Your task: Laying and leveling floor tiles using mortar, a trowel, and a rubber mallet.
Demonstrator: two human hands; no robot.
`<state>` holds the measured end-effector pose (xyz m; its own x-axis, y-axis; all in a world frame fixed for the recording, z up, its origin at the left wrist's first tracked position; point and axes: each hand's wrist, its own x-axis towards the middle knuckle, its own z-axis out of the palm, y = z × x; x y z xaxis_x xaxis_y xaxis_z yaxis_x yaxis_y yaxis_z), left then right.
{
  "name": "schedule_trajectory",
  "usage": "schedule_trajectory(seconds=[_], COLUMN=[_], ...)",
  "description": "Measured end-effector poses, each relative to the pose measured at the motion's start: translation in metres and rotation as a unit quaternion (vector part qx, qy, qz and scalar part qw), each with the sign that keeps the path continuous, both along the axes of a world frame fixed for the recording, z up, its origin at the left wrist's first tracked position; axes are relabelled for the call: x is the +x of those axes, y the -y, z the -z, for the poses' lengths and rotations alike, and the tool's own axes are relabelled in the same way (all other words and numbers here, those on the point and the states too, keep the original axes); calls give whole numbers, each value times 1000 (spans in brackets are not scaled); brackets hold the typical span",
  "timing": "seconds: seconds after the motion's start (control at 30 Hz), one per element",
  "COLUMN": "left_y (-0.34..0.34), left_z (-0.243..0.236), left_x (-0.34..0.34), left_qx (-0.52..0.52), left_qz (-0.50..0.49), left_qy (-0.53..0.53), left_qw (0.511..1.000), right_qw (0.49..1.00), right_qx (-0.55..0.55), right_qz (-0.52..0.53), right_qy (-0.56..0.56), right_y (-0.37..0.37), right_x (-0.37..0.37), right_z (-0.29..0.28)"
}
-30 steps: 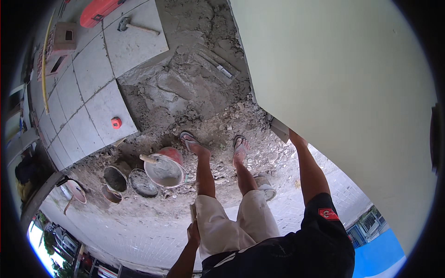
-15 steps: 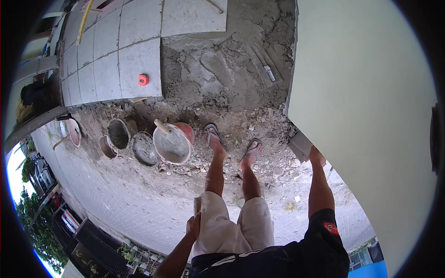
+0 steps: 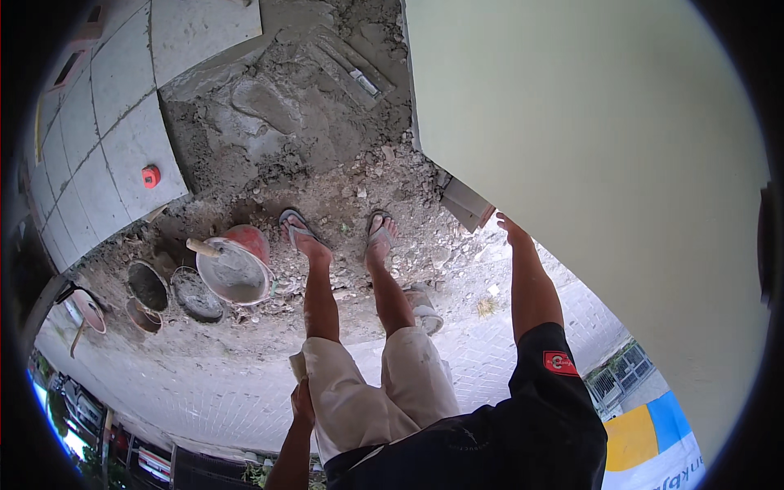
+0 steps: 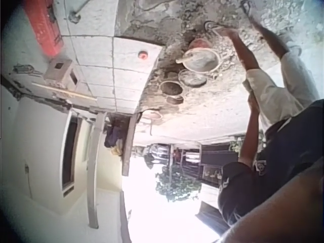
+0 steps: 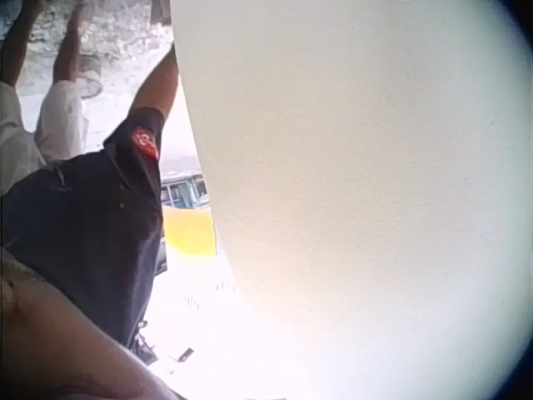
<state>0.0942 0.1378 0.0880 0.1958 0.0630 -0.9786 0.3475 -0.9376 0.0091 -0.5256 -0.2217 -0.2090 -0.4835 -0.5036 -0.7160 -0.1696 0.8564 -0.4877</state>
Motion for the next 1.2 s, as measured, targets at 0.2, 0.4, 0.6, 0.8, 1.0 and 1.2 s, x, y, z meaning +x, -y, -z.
schedule_trajectory(seconds=[0.2, 0.4, 0.6, 0.8, 1.0, 1.2], left_y=[22, 20, 7, 9, 5, 2], left_z=[-9, -10, 5, -5, -3, 5], left_x=[-8, -12, -13, -22, -20, -15], left_qx=[7, 59, 117, 30, 66, 15], left_qz=[55, 187, 197, 272, 186, 216], left_qy=[37, 72, 49, 75, 54, 68], left_qw=[998, 978, 972, 959, 979, 974], right_qw=[993, 996, 992, 998, 967, 997], right_qx=[31, 53, 73, 19, 59, 63], right_qz=[-109, -10, 59, -46, -166, -10], right_qy=[-27, 74, 90, 30, -184, -42], right_y=[-6, 2, 9, -9, 10, 42], right_x=[45, 37, 38, -11, -88, -96], right_z=[-15, -36, -48, -16, 34, 8])
